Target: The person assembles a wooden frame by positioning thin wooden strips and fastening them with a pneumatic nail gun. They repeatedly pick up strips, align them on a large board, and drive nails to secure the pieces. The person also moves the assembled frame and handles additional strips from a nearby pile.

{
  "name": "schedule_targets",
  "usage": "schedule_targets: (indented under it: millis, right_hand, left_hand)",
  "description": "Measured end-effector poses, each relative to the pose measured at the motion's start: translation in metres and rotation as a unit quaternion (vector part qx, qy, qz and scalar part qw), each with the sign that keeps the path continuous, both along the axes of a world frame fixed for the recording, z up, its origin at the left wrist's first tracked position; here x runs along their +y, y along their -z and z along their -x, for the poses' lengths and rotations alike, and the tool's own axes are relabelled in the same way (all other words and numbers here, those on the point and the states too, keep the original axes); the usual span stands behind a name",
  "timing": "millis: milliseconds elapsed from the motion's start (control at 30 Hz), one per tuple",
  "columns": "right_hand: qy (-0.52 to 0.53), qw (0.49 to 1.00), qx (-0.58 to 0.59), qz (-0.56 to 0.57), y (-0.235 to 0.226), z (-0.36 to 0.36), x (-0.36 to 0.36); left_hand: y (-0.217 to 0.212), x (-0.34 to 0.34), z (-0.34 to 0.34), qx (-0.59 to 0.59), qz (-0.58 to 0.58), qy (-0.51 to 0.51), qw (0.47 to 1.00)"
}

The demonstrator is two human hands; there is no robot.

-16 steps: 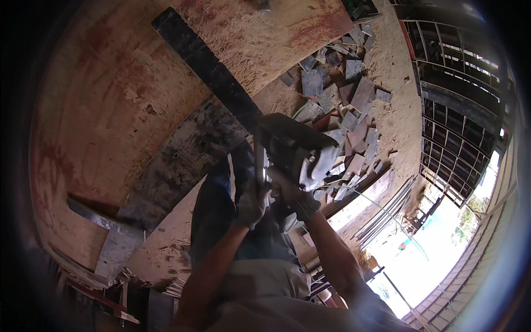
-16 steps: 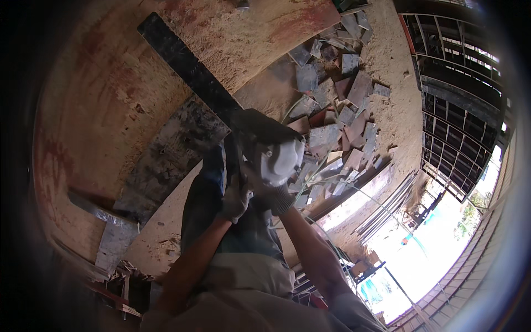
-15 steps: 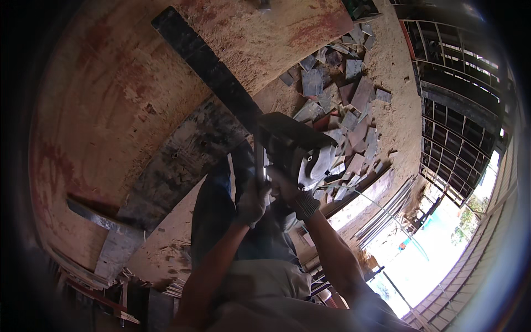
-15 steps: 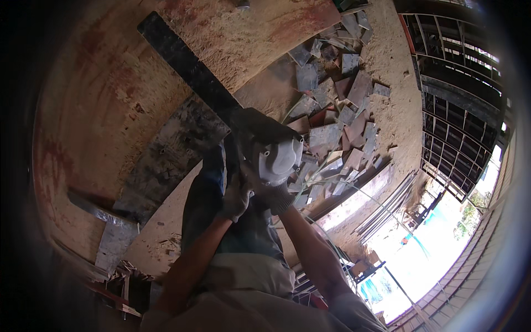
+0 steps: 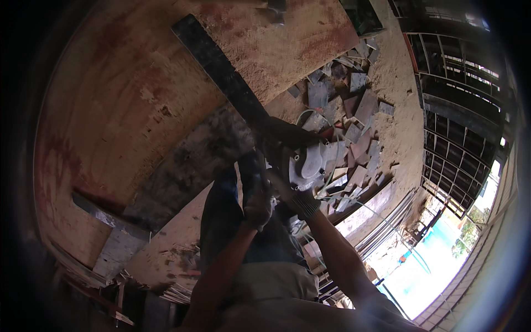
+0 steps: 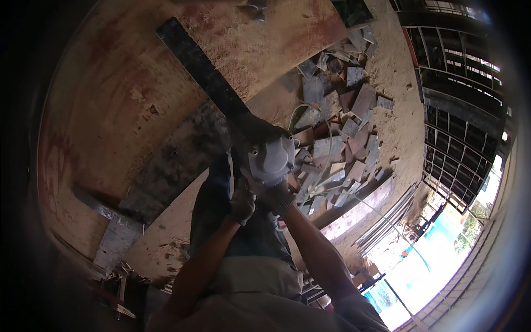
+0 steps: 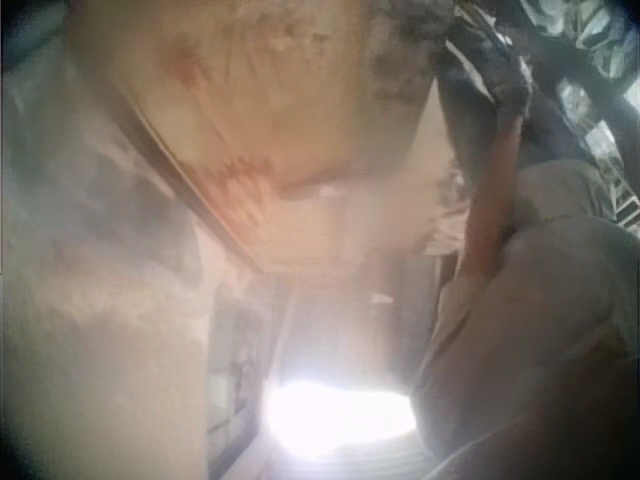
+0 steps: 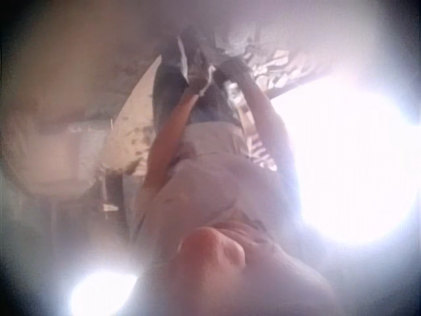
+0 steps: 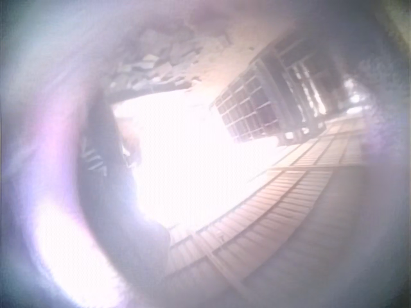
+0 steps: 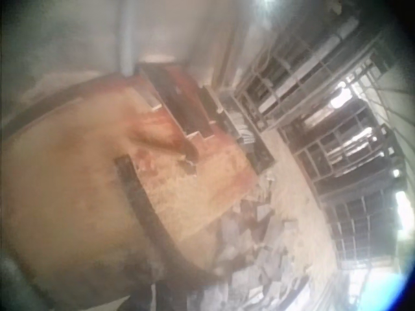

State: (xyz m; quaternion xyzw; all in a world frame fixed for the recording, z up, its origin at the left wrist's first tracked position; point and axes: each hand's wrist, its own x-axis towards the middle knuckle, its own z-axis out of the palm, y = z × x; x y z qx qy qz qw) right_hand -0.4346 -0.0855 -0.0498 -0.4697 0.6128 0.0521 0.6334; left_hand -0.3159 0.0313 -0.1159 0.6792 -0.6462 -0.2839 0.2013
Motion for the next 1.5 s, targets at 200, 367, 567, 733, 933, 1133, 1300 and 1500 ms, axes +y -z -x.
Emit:
schedule_targets:
  millis: [200, 367, 567, 733, 933, 1133, 1300, 1500]
  right_hand:
    - [-0.116, 0.985, 0.015, 0.131, -0.004, 0.021, -0.015]
    - [0.26, 0.963, -0.017, -0.075, -0.028, 0.02, -0.046]
    - [0.133, 0.984, 0.004, -0.118, -0.073, 0.036, -0.044]
    - [0.001, 0.998, 0.045, -0.037, -0.089, 0.032, -0.01]
    - [-0.15, 0.983, 0.1, 0.032, -0.116, -0.033, 0.079]
    - [-0.294, 0.946, 0.1, 0.087, -0.128, -0.139, 0.19]
    - [-0.371, 0.917, 0.091, 0.11, -0.141, -0.222, 0.25]
    - [-0.431, 0.888, 0.084, 0.134, -0.133, -0.348, 0.299]
  left_hand:
    - [-0.002, -0.019, 0.005, 0.283, -0.077, -0.105, 0.95]
    - [-0.033, -0.025, -0.012, 0.252, -0.226, -0.047, 0.94]
    - [-0.035, 0.044, -0.178, -0.131, -0.035, -0.596, 0.792]
    - [-0.042, 0.115, -0.319, -0.171, -0.212, -0.734, 0.622]
    - [-0.12, 0.218, -0.379, 0.542, 0.005, -0.617, 0.571]
    - [-0.197, 0.346, -0.416, 0.732, 0.093, -0.485, 0.469]
    - [-0.235, 0.429, -0.479, 0.742, 0.145, -0.454, 0.472]
    - [-0.243, 0.537, -0.568, 0.634, 0.175, -0.548, 0.516]
